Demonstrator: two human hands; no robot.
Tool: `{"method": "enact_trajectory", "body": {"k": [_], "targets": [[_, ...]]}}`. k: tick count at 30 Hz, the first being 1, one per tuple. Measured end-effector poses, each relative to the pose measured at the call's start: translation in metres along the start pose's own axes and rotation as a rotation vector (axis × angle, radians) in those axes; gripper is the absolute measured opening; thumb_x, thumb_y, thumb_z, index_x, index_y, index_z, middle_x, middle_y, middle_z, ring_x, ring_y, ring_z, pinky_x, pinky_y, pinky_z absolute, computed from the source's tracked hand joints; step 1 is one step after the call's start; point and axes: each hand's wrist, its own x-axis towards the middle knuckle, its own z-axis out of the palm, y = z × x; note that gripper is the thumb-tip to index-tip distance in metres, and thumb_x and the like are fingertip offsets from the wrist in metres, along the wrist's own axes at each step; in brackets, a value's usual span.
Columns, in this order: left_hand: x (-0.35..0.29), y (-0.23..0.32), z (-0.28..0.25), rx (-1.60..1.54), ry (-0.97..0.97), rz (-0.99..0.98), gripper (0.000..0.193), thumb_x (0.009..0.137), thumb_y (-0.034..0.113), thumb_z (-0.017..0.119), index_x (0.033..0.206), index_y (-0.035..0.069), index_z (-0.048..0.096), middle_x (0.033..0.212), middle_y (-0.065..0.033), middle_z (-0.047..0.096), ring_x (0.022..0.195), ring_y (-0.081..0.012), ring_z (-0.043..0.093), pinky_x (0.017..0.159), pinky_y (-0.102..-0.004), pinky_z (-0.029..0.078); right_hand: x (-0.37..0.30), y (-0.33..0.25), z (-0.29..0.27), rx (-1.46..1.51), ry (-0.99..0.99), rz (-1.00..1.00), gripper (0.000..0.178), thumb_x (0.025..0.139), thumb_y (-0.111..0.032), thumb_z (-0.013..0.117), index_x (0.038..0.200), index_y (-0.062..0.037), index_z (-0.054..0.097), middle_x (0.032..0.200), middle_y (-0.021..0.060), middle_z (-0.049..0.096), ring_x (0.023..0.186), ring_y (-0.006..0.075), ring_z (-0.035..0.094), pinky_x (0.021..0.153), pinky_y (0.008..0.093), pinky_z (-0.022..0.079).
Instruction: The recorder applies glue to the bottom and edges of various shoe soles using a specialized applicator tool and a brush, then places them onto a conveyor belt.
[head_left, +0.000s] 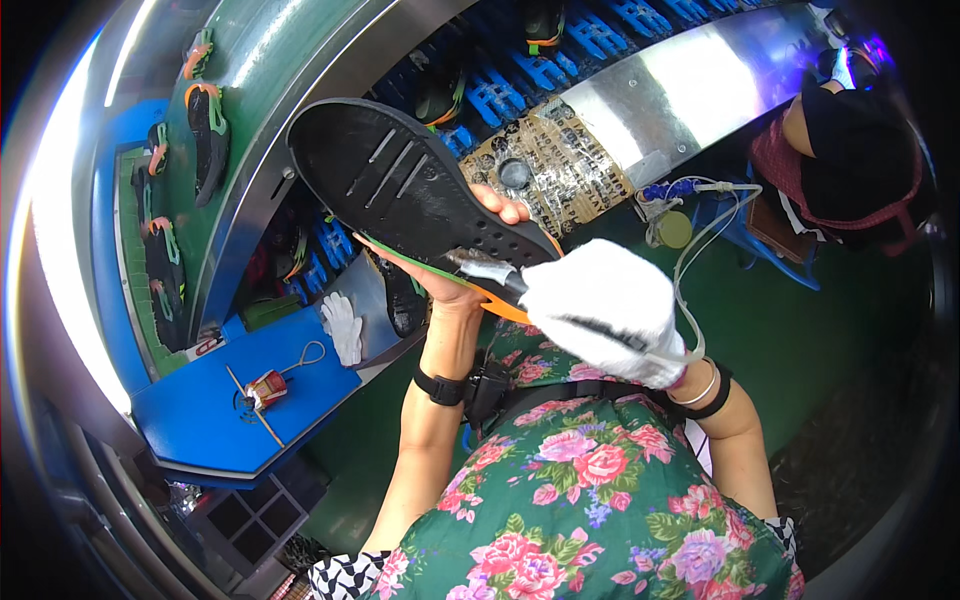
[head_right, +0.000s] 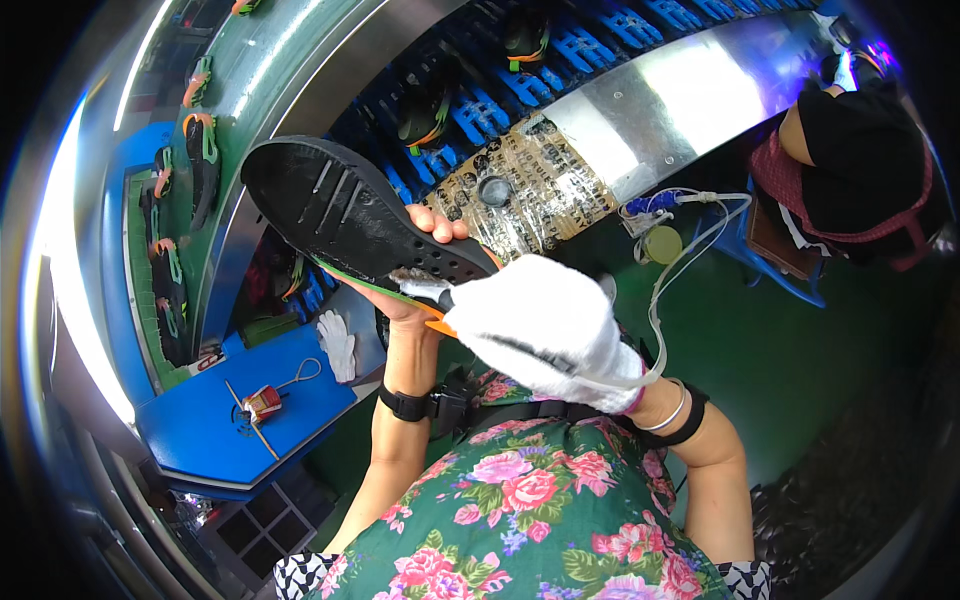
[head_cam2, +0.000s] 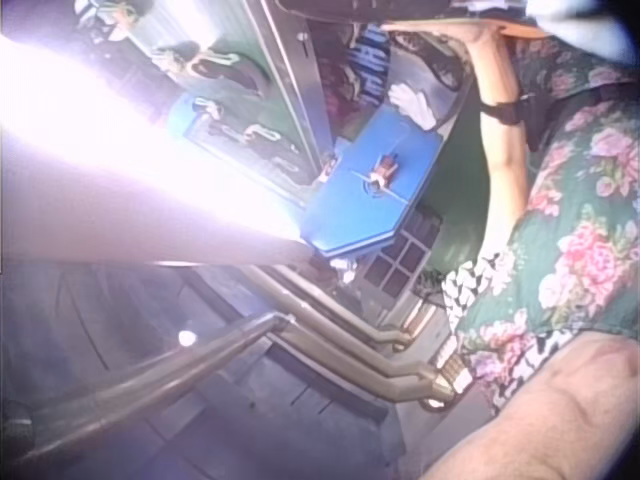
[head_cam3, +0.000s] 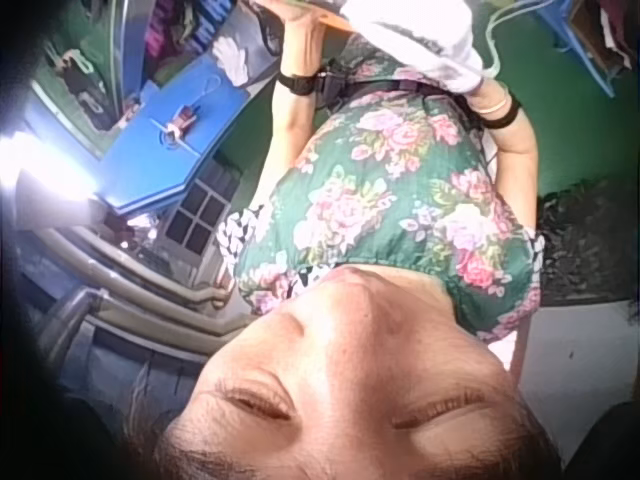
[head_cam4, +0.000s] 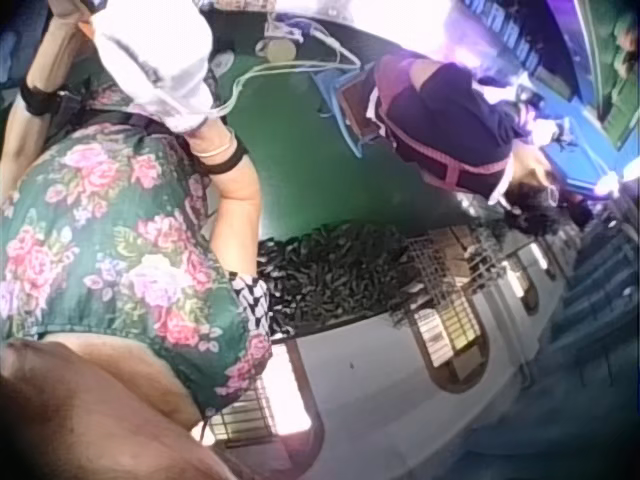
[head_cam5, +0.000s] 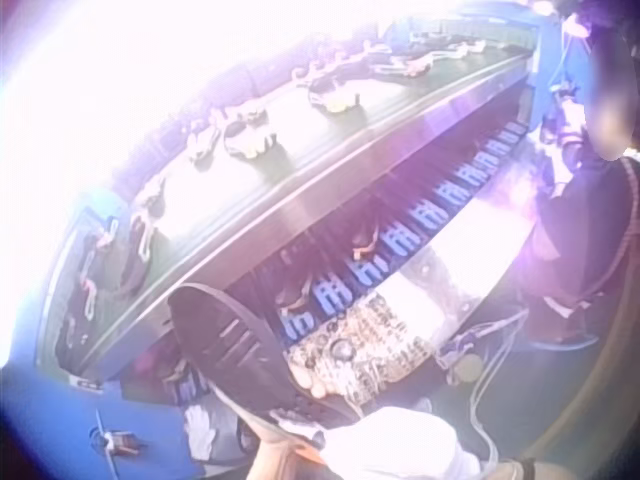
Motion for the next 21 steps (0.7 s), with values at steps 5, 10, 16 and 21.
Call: {"method": "enact_trajectory", "body": {"k": [5, 10, 16, 21], "targets": [[0.004, 0.0, 0.001, -0.068, -0.064, 0.047, 0.129, 0.064, 0.108, 0.032, 0.109, -0.01, 0.061, 0.095, -0.0209, 0.066, 0.096, -0.0349, 0.064, 0.096, -0.0499, 0.048, 0.0, -0.004, 0.002, 0.14, -0.035, 0.081, 0.023, 0.075, 0.0, 0.083, 0.097, -0.0042, 0.078, 0.098, 0.0139, 0.077, 0.083, 0.0269, 0.073, 0.074, 0.0368, 0.058], [0.009, 0.005, 0.0, -0.005, -0.096, 0.089, 0.129, 0.064, 0.108, 0.032, 0.108, -0.01, 0.062, 0.094, -0.0208, 0.067, 0.094, -0.0346, 0.064, 0.095, -0.0497, 0.049, 0.0, -0.002, -0.005, 0.043, 0.004, 0.083, 0.018, 0.075, 0.0, 0.083, 0.092, -0.0005, 0.076, 0.094, 0.0153, 0.076, 0.081, 0.0279, 0.073, 0.071, 0.0365, 0.058], [0.007, 0.011, -0.005, 0.127, -0.084, 0.078, 0.131, 0.061, 0.109, 0.029, 0.105, -0.009, 0.063, 0.092, -0.0216, 0.067, 0.089, -0.0355, 0.066, 0.092, -0.0499, 0.049, -0.006, -0.002, -0.002, 0.247, -0.016, 0.236, 0.018, 0.075, 0.002, 0.082, 0.093, -0.0011, 0.077, 0.095, 0.0154, 0.077, 0.084, 0.0274, 0.073, 0.074, 0.036, 0.058], [0.008, 0.018, -0.002, 0.294, -0.191, 0.01, 0.112, 0.069, 0.101, 0.046, 0.105, -0.004, 0.063, 0.096, -0.0119, 0.066, 0.094, -0.026, 0.065, 0.098, -0.0456, 0.047, -0.009, 0.003, -0.01, 0.12, -0.04, 0.157, 0.023, 0.077, 0.001, 0.083, 0.1, -0.0018, 0.077, 0.099, 0.013, 0.076, 0.083, 0.0254, 0.073, 0.075, 0.0346, 0.058]]}}
